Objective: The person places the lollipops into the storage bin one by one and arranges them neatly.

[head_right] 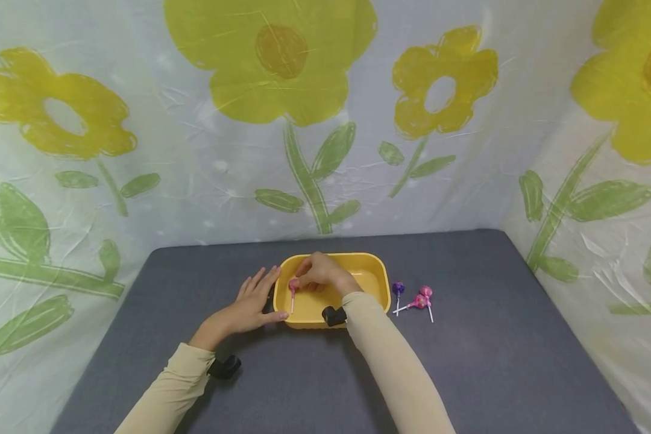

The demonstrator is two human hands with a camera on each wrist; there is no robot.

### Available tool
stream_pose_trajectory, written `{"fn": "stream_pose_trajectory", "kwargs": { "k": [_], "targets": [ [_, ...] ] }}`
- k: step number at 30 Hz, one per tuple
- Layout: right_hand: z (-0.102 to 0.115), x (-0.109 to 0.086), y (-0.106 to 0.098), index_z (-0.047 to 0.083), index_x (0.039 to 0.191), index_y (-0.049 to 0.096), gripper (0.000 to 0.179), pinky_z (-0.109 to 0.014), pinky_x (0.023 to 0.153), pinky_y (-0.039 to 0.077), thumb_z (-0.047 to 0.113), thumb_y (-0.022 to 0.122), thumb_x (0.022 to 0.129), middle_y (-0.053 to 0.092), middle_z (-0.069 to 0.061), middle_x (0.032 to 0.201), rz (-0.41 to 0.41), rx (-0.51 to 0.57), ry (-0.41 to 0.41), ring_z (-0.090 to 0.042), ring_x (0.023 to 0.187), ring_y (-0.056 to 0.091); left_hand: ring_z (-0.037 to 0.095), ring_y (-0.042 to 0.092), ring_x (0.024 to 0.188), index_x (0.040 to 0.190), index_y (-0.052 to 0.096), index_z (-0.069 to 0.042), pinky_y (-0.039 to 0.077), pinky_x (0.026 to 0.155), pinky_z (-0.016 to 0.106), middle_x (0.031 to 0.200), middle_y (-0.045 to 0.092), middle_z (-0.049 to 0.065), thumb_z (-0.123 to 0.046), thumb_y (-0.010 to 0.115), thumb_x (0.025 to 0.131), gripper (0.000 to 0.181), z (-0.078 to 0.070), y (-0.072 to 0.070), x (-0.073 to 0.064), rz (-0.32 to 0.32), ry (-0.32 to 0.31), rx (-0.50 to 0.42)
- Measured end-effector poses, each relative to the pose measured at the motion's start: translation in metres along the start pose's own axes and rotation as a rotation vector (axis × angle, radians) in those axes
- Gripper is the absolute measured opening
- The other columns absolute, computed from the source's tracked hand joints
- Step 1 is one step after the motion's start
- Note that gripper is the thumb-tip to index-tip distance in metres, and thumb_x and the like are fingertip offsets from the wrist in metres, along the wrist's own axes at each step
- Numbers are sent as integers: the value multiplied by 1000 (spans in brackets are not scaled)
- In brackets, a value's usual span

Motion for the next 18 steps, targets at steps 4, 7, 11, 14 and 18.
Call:
{"fn": "stream_pose_trajectory", "kwargs": {
  "k": [4,7,11,14,18],
  "targets": [
    [7,-5,-6,3,112,72,31,-35,70,60,20,76,87,75,-13,89,6,-14,-44,-31,79,73,37,-4,156,161,-2,-19,-1,123,63,169,2,9,-70,59,86,110,0,-1,0,-1,4,-4],
    [9,-9,-12,2,113,71,32,-35,71,60,20,76,87,74,-14,88,-5,-27,-66,-32,79,72,37,-4,156,161,-2,-19,-1,123,63,169,2,9,-69,59,86,109,0,-1,0,-1,1,-6],
    [11,-17,-19,3,115,71,32,-36,73,61,21,75,88,75,-16,91,-10,-28,-73,-33,82,72,37,-3,156,161,-2,-18,0,123,63,169,3,10,-69,59,86,109,0,-1,1,-5,1,5],
    [13,-25,-26,4,117,71,34,-40,75,61,22,75,89,75,-17,96,-10,-30,-83,-35,86,72,37,-2,156,161,-2,-18,1,123,63,169,3,10,-70,59,86,110,0,-1,1,-7,1,9],
    [15,-36,-37,3,121,69,37,-45,80,60,23,74,90,74,-22,101,-8,-8,-105,-40,91,71,39,-1,156,161,1,-16,1,122,63,169,5,12,-69,61,85,111,-1,-1,1,-16,5,-12]
  ]
}}
Point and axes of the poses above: each hand's wrist, its own x-axis towards the middle knuckle, its own y-axis out of the palm, z = x × y, the point moved 8 cm from there along x, towards the middle knuckle
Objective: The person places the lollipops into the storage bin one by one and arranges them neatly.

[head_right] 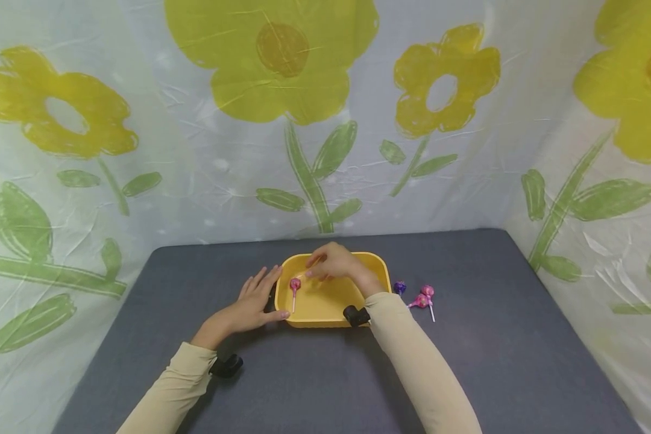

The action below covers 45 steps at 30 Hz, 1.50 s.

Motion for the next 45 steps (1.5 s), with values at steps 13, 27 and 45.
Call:
{"fn": "stream_pose_trajectory", "kwargs": {
  "k": [13,27,45],
  "targets": [
    [-15,-49,-52,6,123,67,36,-48,86,57,26,70,93,72,-23,111,-80,69,13,-37,98,68,35,-3,157,161,-2,-20,-1,124,60,170,1,7,-67,63,85,110,1,0,-1,6,-2,-22],
    [-65,-108,-106,6,127,65,43,-39,81,59,33,67,95,71,-17,116,-256,-17,73,-26,93,70,34,-4,157,161,-1,-20,-2,123,61,170,2,8,-68,62,85,110,-1,-1,-1,0,-4,-31],
    [-142,-161,-122,-1,131,61,54,-33,77,60,38,66,95,70,-20,118,-328,-18,200,-23,92,69,34,-7,157,160,-9,-19,-1,124,61,169,-5,8,-70,60,85,113,-2,-1,2,-20,20,11]
  ]
}}
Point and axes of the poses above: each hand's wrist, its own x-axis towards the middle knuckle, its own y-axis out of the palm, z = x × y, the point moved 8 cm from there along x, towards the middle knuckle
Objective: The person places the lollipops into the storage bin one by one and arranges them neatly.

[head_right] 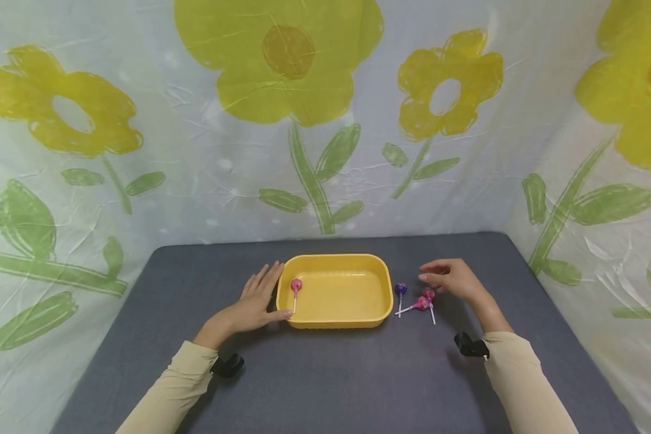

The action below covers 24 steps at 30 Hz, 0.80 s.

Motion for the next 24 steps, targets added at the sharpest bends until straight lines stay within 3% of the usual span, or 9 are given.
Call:
{"fn": "stream_pose_trajectory", "kwargs": {
  "k": [4,10,24],
  "targets": [
    [-11,0,0,-3,130,61,51,-31,74,59,34,66,95,70,-21,116,5,1,0,-20,86,68,36,-5,156,160,-6,-15,1,123,62,169,-2,11,-71,61,84,116,-1,-2,3,-19,13,22],
    [-27,0,6,-4,131,61,46,-33,77,60,27,65,97,66,-26,123,50,4,5,-15,91,68,37,-4,156,161,-3,-14,1,124,61,169,-1,12,-72,61,82,117,1,-2,3,-13,-1,25],
    [-47,1,16,0,127,65,51,-25,70,53,36,71,91,71,-16,112,62,-60,29,-7,83,59,37,-3,156,160,-5,-17,2,124,61,169,0,11,-75,59,82,117,2,2,1,11,-17,23]
  ]
}}
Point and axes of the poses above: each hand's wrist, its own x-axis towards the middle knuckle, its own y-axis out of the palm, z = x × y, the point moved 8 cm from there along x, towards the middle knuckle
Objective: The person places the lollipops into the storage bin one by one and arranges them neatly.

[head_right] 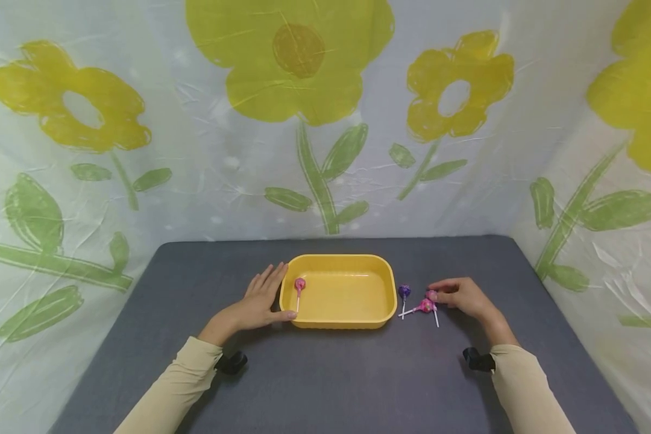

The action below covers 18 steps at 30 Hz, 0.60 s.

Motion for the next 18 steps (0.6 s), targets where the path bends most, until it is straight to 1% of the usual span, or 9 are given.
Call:
{"fn": "stream_pose_trajectory", "kwargs": {
  "k": [7,14,18],
  "targets": [
    [-2,1,-1,3,123,68,49,-25,70,53,39,72,90,70,-19,118,-19,-11,28,-8,84,60,36,-3,156,160,-6,-16,3,124,62,169,-1,11,-71,61,83,116,-2,-2,-2,-1,-2,-4],
    [1,0,0,2,124,68,47,-26,71,53,37,70,92,70,-20,118,-7,-7,23,-14,88,60,36,-3,157,160,-5,-16,2,124,61,169,-1,10,-70,63,83,116,-2,-2,-2,6,-9,-14],
    [1,0,0,2,124,68,46,-26,71,53,36,70,92,70,-21,119,-1,-7,26,-14,88,61,37,-2,156,160,-5,-16,2,124,61,169,0,10,-69,63,83,116,-2,-1,-1,7,-6,-17]
  ]
}}
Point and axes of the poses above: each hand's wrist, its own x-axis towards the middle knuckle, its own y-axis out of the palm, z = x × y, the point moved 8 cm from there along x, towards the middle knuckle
